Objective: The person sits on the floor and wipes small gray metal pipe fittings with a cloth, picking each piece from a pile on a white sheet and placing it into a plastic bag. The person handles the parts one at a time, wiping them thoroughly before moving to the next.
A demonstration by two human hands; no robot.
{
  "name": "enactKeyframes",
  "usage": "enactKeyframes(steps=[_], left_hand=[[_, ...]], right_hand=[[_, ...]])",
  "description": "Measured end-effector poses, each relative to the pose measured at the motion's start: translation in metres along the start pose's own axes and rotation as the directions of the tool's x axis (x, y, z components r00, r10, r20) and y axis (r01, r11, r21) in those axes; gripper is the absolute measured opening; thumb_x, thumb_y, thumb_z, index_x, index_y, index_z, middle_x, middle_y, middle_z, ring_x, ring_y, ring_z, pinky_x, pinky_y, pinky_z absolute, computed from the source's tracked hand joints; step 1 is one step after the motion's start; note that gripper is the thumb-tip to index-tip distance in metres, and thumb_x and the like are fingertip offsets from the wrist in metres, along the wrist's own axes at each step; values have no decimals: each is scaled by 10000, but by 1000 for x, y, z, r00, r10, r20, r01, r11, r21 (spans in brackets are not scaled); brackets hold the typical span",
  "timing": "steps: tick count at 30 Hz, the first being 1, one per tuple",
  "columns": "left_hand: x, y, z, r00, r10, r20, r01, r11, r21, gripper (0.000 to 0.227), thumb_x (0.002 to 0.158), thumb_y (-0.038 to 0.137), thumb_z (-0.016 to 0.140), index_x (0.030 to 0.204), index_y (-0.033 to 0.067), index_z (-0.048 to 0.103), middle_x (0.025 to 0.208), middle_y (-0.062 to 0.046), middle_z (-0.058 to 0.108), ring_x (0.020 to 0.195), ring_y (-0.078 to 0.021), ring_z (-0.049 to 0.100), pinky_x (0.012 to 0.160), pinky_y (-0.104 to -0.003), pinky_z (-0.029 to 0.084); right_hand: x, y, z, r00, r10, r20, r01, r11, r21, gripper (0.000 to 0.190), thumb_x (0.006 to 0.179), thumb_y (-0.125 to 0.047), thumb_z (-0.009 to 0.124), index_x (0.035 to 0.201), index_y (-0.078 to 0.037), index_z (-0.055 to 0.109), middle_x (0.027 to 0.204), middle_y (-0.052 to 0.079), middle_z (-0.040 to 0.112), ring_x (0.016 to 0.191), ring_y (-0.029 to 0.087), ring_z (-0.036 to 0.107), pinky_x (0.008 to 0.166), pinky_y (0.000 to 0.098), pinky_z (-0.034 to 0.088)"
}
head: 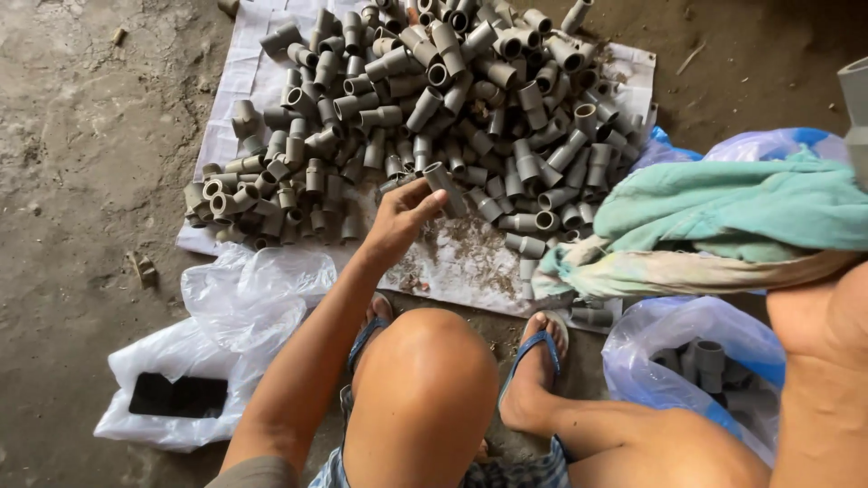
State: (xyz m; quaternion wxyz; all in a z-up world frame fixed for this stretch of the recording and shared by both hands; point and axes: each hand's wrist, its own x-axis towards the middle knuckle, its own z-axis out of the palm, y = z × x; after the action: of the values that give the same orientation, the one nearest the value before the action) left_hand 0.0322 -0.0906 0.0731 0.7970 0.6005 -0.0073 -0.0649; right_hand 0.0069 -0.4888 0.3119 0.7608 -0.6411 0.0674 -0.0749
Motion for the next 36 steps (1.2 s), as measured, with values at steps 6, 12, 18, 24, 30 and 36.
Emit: enactKeyframes(steps=[6,12,18,24,30,36], left_hand=[[-5,30,21,986,-119,115,129,988,-89,456,950,371,671,1261,39,697,1123,-86,735,1016,-197,699,888,-325,589],[26,33,41,948,-201,248,277,903,-329,356,939,345,667,1122,40,644,952,-107,668,874,-194,665,771,-332,599],[46,100,89,894,-228,386,412,758,-505,536,943,240,553,1383,-44,436,1086,-274,658,886,-356,696,731,-434,636],[77,172,139,896,-264,358,403,822,-402,427,955,159,409,1262,-122,502,1027,-314,692,816,-376,713,742,-474,638],[107,125,145,879,-327,347,448,816,-365,443,854,159,542,1246,-24,640,1016,-302,716,850,-432,767,768,-577,660],[102,84,138,911,-194,363,265,952,-155,497,657,-21,563,1134,-13,703,908,-254,700,811,-377,727,718,-499,632]], right_hand=[[-17,-5,53,995,-3,-97,9,998,55,618,824,-533,747,1364,-250,646,1423,-81,681,1442,136,655,1361,405,565],[-17,3,50,982,-143,-121,139,989,-48,503,893,-509,767,1276,-198,670,1230,-31,725,1181,136,718,1143,331,628],[-6,24,57,968,-211,-135,186,966,-179,202,975,-295,779,1100,-150,716,1092,-40,739,1028,103,723,972,295,650],[17,36,68,948,-278,-154,223,927,-301,170,999,-284,746,1068,-129,743,1019,-60,727,963,71,681,896,243,612],[19,33,68,917,-207,-340,142,968,-208,323,966,-332,807,1148,-74,735,1063,38,725,1045,75,644,1010,326,577],[13,27,61,914,-171,-368,96,972,-214,407,965,-372,801,1207,-55,715,1113,75,725,1086,98,658,1021,344,579]])
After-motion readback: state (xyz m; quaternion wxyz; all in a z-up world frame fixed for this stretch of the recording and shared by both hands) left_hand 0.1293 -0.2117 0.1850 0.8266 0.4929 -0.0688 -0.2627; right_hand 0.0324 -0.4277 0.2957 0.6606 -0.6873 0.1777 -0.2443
